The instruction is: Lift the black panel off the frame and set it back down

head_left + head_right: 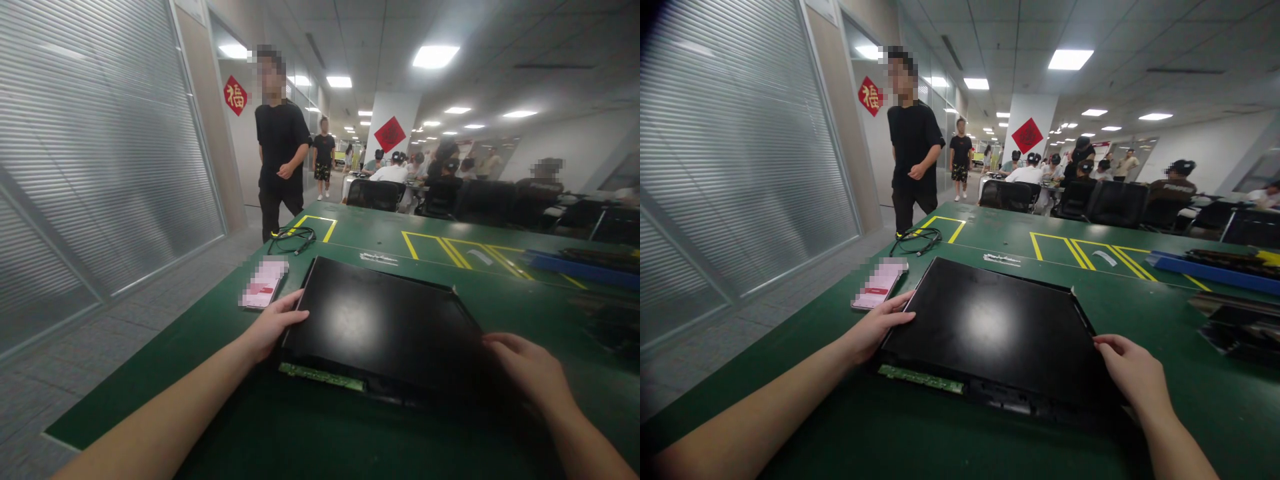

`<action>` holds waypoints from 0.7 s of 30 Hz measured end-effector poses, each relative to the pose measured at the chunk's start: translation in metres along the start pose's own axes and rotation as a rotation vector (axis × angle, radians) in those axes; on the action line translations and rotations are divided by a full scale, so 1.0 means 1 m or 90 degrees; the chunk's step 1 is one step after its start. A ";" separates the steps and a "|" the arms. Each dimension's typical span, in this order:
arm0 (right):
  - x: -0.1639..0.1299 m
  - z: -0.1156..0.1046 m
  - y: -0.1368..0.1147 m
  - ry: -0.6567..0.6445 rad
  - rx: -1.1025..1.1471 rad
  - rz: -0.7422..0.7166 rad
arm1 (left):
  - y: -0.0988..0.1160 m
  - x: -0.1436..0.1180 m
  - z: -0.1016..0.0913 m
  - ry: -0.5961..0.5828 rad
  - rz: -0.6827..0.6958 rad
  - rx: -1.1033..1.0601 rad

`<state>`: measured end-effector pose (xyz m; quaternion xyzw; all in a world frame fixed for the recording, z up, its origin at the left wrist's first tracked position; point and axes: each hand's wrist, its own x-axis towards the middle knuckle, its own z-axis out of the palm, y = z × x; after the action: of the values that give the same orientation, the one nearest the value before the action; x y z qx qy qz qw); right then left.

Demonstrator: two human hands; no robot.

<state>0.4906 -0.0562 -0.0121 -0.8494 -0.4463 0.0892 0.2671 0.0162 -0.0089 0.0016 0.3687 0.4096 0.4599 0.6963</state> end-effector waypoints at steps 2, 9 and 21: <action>0.000 -0.001 -0.001 -0.002 -0.001 0.003 | 0.001 -0.001 0.000 -0.016 0.010 0.007; -0.002 -0.003 -0.004 0.001 -0.002 0.004 | 0.001 0.002 -0.004 -0.038 0.043 0.015; 0.002 0.000 0.003 0.017 0.004 -0.029 | 0.003 -0.001 -0.002 -0.038 0.059 0.040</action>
<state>0.4934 -0.0559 -0.0137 -0.8391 -0.4620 0.0735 0.2777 0.0127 -0.0082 0.0038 0.4225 0.3854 0.4677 0.6739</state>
